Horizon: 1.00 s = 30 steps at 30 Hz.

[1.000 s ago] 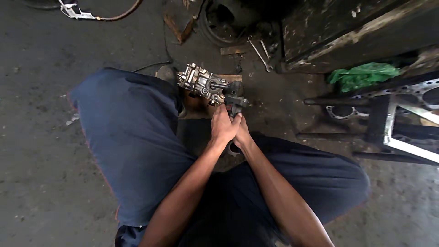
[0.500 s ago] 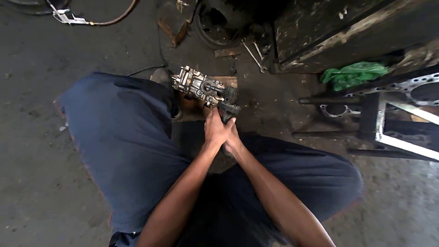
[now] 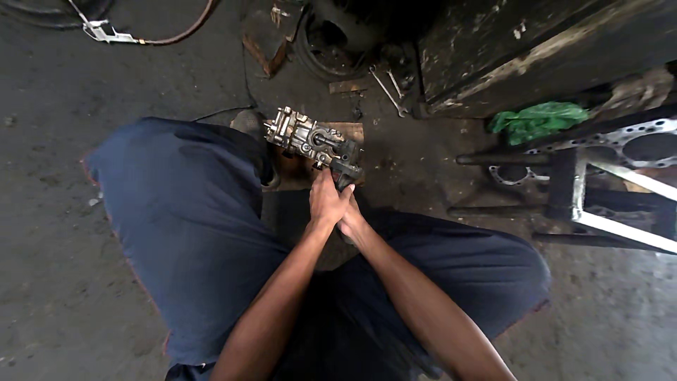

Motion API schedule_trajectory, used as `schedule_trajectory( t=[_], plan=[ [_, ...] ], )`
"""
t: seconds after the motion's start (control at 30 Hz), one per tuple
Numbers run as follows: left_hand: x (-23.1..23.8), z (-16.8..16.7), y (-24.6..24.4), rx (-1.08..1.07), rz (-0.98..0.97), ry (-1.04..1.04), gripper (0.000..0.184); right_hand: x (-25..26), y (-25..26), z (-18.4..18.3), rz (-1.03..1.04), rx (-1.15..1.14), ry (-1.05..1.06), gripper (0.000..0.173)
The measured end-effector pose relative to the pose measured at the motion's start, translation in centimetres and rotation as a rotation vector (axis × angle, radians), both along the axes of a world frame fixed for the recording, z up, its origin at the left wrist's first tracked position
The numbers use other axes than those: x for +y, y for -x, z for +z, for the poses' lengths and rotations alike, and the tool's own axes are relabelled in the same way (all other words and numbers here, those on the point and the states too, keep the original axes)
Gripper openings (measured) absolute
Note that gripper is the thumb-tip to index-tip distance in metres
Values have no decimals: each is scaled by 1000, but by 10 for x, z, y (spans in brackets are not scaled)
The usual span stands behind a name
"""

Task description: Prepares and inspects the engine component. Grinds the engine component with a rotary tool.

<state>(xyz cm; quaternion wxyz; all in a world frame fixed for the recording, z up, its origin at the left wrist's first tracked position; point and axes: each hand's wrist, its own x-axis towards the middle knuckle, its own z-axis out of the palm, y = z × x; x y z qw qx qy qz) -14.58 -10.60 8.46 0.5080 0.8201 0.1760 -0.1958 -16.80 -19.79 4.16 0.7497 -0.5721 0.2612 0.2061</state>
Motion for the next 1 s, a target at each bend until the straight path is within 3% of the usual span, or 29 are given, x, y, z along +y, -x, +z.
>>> schedule_trajectory(
  t=[0.17, 0.47, 0.67, 1.0],
  plan=[
    [0, 20, -1, 51, -70, -1, 71, -9, 3, -4, 3, 63, -17, 32],
    [-8, 10, 6, -18, -43, -17, 66, -12, 9, 4, -30, -25, -18, 28],
    [-5, 18, 4, -20, -28, 3, 62, -6, 4, 22, -5, -93, 111, 42],
    [-7, 24, 12, -71, -25, 10, 63, -12, 4, 33, 61, -143, 235, 51]
  ],
)
